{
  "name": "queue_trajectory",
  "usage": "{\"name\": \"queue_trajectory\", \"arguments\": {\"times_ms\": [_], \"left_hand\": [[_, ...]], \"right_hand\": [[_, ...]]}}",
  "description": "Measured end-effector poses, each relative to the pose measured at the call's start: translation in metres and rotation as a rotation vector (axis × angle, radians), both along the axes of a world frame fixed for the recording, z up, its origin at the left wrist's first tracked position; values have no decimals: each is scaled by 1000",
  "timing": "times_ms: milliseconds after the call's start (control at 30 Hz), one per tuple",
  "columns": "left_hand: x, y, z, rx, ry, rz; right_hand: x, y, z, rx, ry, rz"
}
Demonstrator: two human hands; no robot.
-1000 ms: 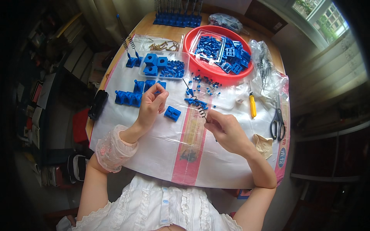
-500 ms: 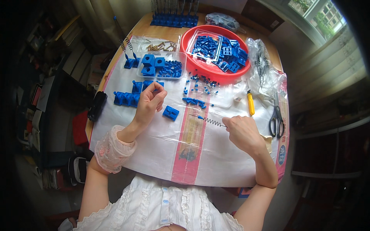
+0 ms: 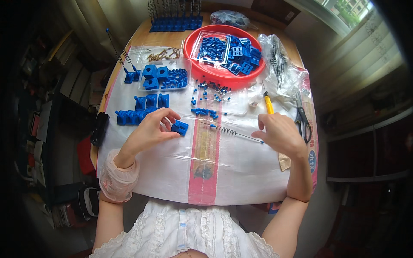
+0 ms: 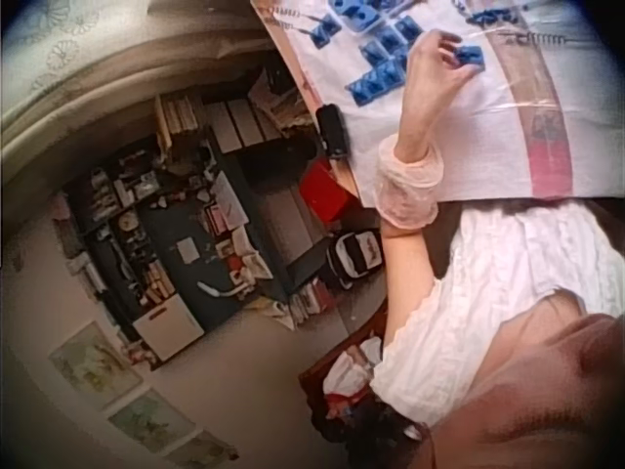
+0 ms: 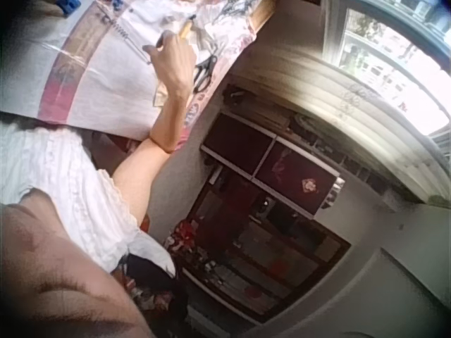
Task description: The recorder is assembling small blue plastic lighting components and metal springs at a workstation.
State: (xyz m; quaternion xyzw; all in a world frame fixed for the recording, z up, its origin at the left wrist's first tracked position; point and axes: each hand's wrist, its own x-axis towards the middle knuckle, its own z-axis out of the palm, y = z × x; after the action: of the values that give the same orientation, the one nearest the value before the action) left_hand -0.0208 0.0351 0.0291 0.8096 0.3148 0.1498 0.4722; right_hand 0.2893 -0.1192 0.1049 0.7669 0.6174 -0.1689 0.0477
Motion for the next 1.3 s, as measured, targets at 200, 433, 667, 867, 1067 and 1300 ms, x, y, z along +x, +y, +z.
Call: {"name": "queue_trajectory", "arguments": {"times_ms": [200, 433, 667, 867, 1067, 1300], "left_hand": [[9, 4, -7, -40, -11, 20], [12, 7, -28, -126, -84, 61], [14, 10, -26, -168, -70, 58], [10, 20, -30, -297, -59, 34], [11, 15, -35, -252, -67, 65], [13, 8, -31, -219, -84, 103]], "right_hand": [[77, 9, -18, 436, 401, -250], [68, 33, -72, 469, 379, -201], [61, 40, -80, 457, 376, -334], [42, 33, -62, 740, 536, -243], [0, 2, -56, 652, 907, -189], [-23, -8, -75, 608, 896, -273]]}}
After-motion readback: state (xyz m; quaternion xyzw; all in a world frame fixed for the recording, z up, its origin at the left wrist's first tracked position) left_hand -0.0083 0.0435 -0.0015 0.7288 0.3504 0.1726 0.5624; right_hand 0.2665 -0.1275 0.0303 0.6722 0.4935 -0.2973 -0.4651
